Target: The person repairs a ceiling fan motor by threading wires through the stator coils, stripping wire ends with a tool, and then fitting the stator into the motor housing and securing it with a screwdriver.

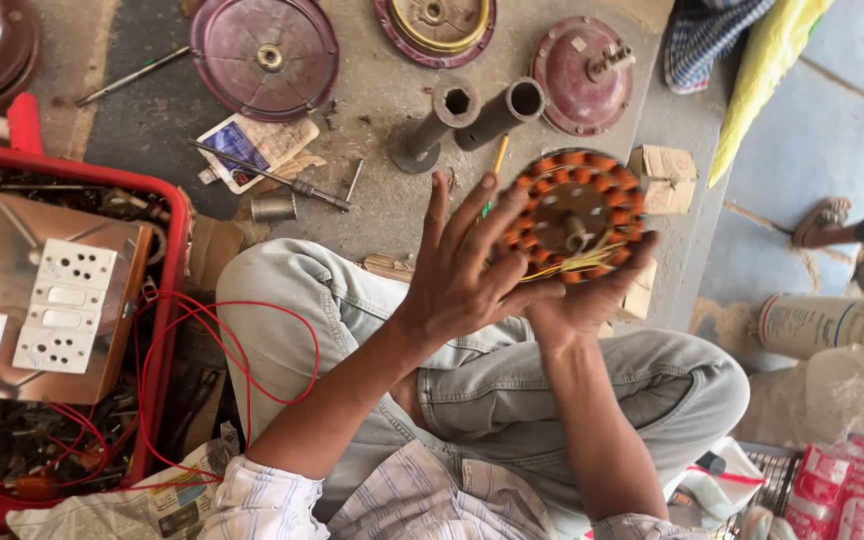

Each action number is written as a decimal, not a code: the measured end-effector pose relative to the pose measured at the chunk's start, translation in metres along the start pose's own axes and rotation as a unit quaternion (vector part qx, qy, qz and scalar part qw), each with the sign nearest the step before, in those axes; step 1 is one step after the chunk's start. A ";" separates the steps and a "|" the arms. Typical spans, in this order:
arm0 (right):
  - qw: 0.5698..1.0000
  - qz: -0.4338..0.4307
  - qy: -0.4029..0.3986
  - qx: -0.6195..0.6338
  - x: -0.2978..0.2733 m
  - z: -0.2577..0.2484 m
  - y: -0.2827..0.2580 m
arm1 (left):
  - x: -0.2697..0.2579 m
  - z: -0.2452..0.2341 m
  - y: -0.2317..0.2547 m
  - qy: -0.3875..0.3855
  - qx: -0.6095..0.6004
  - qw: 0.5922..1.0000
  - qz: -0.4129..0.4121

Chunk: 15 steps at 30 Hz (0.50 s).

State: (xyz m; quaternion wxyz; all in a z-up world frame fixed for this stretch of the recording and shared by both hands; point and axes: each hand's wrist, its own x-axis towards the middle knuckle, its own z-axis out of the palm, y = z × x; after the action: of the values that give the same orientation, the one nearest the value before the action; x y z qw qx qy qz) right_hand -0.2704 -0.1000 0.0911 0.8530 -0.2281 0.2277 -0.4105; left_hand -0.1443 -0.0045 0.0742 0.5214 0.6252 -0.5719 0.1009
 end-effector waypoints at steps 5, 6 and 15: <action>0.994 -0.042 -0.071 -0.067 0.013 0.036 -0.023 | -0.006 0.012 0.002 -0.061 -0.068 0.995 -0.048; 0.992 -0.050 -0.081 -0.084 0.017 0.044 -0.024 | -0.007 0.013 0.002 -0.105 -0.128 0.983 -0.078; 0.648 -0.420 -0.158 -0.616 0.097 0.058 0.008 | -0.010 0.021 -0.023 0.006 -0.229 0.950 -0.213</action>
State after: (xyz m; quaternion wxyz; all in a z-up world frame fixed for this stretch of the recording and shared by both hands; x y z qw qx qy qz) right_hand -0.1784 -0.1617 0.1133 0.2760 -0.8335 0.1697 -0.4475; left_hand -0.1384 -0.0191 0.0460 0.6634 0.5959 -0.4295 -0.1422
